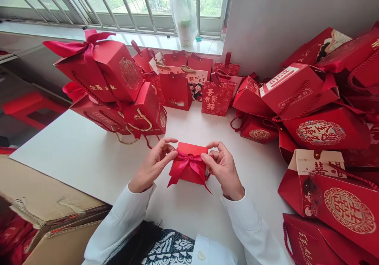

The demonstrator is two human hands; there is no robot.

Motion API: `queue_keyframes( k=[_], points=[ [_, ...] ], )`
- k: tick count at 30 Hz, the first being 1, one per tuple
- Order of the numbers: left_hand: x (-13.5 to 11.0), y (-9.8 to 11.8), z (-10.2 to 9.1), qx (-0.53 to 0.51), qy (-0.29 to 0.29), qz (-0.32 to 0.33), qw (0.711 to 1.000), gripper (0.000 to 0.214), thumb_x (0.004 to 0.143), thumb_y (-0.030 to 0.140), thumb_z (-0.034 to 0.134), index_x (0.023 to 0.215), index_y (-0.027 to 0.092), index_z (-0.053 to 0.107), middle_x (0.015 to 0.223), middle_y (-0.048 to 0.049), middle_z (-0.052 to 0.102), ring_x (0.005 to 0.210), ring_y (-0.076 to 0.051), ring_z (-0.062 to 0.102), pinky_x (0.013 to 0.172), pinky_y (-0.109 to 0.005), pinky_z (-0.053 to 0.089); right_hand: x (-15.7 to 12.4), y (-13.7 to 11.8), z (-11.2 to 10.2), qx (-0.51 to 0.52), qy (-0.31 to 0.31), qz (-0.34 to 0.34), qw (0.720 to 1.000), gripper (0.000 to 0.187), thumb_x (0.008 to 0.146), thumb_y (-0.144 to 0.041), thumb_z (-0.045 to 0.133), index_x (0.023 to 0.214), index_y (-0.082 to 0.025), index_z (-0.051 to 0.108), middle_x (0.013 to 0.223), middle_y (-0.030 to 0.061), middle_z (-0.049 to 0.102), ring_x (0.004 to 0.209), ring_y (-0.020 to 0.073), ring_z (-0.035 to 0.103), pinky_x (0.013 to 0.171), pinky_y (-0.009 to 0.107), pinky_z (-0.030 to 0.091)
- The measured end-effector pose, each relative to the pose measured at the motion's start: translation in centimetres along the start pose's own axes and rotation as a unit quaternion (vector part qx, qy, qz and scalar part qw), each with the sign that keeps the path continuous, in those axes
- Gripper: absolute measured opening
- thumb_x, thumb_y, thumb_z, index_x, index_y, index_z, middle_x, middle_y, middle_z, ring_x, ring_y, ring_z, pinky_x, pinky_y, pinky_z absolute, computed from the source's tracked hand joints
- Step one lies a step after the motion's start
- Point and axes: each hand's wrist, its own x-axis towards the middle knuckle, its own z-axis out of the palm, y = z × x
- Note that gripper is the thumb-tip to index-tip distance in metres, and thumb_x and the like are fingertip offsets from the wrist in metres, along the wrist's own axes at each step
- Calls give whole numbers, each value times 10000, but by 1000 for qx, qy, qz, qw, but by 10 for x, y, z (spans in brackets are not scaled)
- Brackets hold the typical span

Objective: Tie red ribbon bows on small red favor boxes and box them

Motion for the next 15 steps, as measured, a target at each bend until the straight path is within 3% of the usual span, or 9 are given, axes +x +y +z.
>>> queue_keyframes(
  k=[4,8,12,15],
  points=[
    [-6,33,-15,204,4,91,975,383,853,443,558,1172,235,519,1042,-62,537,982,-205,520,820,-332,449,8,13,-22,-21,74,-35,996,358,781,-504,641,925,-220,477,525,-72,462,475,99,373,430,195,279],
    [-3,62,-2,327,-135,189,916,768,591,381,822,1249,204,467,1208,-145,495,1186,-336,405,927,-459,414,23,47,-38,-61,149,-51,986,445,673,-519,720,883,-208,481,483,-85,448,440,101,371,422,202,271],
    [7,69,27,489,-235,162,824,1078,452,308,877,1350,118,311,1205,-228,491,1155,-432,390,860,-570,395,31,70,-43,-107,162,-58,979,474,635,-559,718,865,-199,512,476,-77,481,419,113,415,412,214,305],
    [11,67,41,560,-250,125,780,1092,516,218,829,1396,75,199,1196,-255,494,1074,-397,460,857,-636,367,24,65,-45,-128,131,-70,981,454,647,-568,706,846,-200,527,483,-67,495,403,116,422,391,223,314]
  ],
)
